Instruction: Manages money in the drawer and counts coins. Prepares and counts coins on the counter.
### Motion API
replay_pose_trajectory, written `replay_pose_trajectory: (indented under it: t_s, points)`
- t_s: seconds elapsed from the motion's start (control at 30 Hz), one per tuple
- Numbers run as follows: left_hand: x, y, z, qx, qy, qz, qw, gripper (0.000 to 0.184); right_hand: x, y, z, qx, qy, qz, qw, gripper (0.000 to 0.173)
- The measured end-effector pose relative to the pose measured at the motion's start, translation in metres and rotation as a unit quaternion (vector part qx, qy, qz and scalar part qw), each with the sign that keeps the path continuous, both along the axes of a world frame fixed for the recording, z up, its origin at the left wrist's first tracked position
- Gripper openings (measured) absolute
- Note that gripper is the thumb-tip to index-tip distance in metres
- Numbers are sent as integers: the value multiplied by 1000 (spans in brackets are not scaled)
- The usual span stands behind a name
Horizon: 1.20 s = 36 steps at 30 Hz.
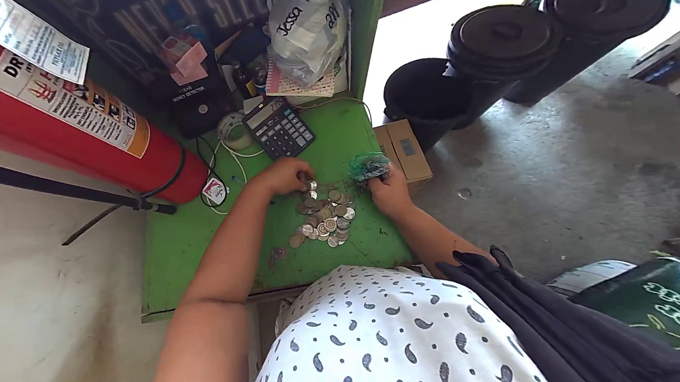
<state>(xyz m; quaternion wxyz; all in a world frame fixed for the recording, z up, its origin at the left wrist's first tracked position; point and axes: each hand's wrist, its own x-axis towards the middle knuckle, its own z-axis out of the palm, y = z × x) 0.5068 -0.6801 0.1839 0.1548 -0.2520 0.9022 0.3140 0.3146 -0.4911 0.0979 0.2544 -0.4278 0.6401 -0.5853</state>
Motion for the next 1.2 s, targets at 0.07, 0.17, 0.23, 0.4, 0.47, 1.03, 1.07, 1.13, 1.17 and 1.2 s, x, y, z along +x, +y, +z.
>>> replay_pose_trajectory:
  t_s: [0.07,0.17,0.23,0.4,0.47,1.03,1.07,1.13,1.17,1.2]
  points:
    - [1,0,-2,-23,-21,-26,999,38,-1,0,1,10,2,5,1000,30]
    - [3,1,-7,-51,-17,-46,997,36,-1,-2,1,4,5,8,1000,29]
    - [3,4,-6,-59,-26,-63,996,34,-1,-2,0,-3,7,10,1000,29]
    - [0,3,-7,-23,-29,-77,996,19,-2,-2,-2,2,18,8,1000,28]
    - [6,2,-11,28,10,-34,999,16,-2,-1,-1,4,16,8,1000,28]
    - [48,53,-18,131,109,244,955,29,-2,-2,0,-1,27,17,1000,29]
    - [43,54,-15,76,76,209,972,31,-2,-2,1,0,26,17,1000,30]
    - [37,53,-12,8,43,148,988,29,-2,-2,1,6,29,19,999,31]
    - [35,52,-12,-13,34,122,992,27,-2,-2,0,4,30,18,999,30]
    - [34,51,-11,-30,30,94,995,26,-2,-2,0,0,29,15,999,30]
